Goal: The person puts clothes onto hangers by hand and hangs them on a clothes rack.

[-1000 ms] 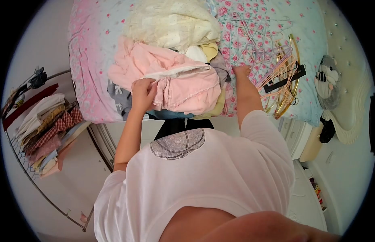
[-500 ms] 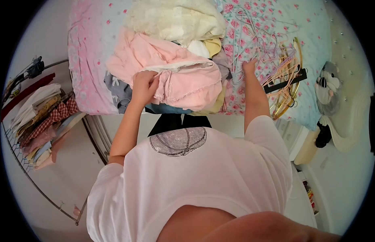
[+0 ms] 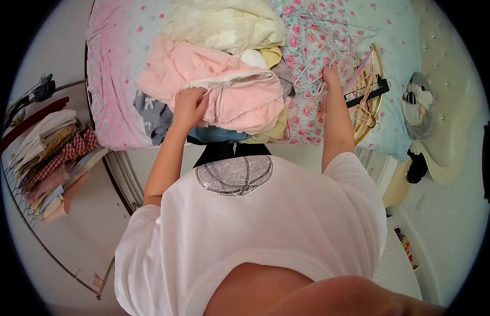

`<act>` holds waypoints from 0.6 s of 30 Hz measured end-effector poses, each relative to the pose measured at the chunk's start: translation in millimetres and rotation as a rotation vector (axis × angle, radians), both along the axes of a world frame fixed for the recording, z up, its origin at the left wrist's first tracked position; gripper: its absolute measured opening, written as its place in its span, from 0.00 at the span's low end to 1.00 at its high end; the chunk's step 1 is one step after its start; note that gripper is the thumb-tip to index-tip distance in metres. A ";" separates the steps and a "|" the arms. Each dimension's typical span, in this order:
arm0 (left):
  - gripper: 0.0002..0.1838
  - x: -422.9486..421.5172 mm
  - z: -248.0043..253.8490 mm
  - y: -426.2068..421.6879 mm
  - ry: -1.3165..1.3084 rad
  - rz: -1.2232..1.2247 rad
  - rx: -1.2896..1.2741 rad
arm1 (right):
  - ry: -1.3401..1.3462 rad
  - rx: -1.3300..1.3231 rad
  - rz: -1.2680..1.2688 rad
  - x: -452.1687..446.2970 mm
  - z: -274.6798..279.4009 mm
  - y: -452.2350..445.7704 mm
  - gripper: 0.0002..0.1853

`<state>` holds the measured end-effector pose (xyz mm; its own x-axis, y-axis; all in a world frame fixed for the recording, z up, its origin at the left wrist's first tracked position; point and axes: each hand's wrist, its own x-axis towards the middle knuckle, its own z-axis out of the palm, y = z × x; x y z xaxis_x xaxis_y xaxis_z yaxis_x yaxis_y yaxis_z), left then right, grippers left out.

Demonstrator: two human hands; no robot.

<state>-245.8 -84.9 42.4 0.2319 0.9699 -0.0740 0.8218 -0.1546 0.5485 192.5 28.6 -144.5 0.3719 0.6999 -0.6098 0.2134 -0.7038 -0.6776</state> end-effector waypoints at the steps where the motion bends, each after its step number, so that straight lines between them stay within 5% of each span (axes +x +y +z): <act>1: 0.07 -0.5 0.0 -0.2 -0.005 -0.001 -0.009 | 0.024 0.011 -0.003 -5.7 4.9 -1.2 0.23; 4: 0.07 -0.9 2.1 -1.9 -0.018 -0.006 -0.031 | 0.213 0.056 -0.026 -40.0 42.8 -24.9 0.19; 6: 0.07 1.0 5.3 -2.8 -0.022 -0.007 -0.041 | 0.351 -0.015 -0.173 -72.7 35.5 -37.4 0.26; 8: 0.06 1.7 6.9 -2.6 -0.021 -0.003 -0.003 | 0.440 0.087 0.035 -91.7 -9.2 -45.9 0.34; 12: 0.06 -0.4 11.5 0.9 -0.023 -0.047 0.037 | -0.282 -0.155 -0.024 -130.2 9.1 -42.8 0.40; 15: 0.06 1.5 11.2 0.2 -0.033 -0.067 0.061 | -0.301 -0.089 -0.042 -139.7 -3.9 -39.6 0.42; 17: 0.06 2.6 13.5 -1.5 -0.033 -0.069 0.028 | -0.419 0.043 0.219 -135.8 -43.8 -40.2 0.37; 18: 0.06 3.0 14.2 -2.0 -0.035 -0.070 0.012 | -0.346 0.059 0.139 -152.7 0.5 -43.2 0.35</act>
<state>-242.8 -86.9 56.6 0.3018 0.9519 -0.0528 0.7890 -0.2184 0.5742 39.8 -14.6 -144.0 0.4473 0.7886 -0.4220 0.5276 -0.6137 -0.5875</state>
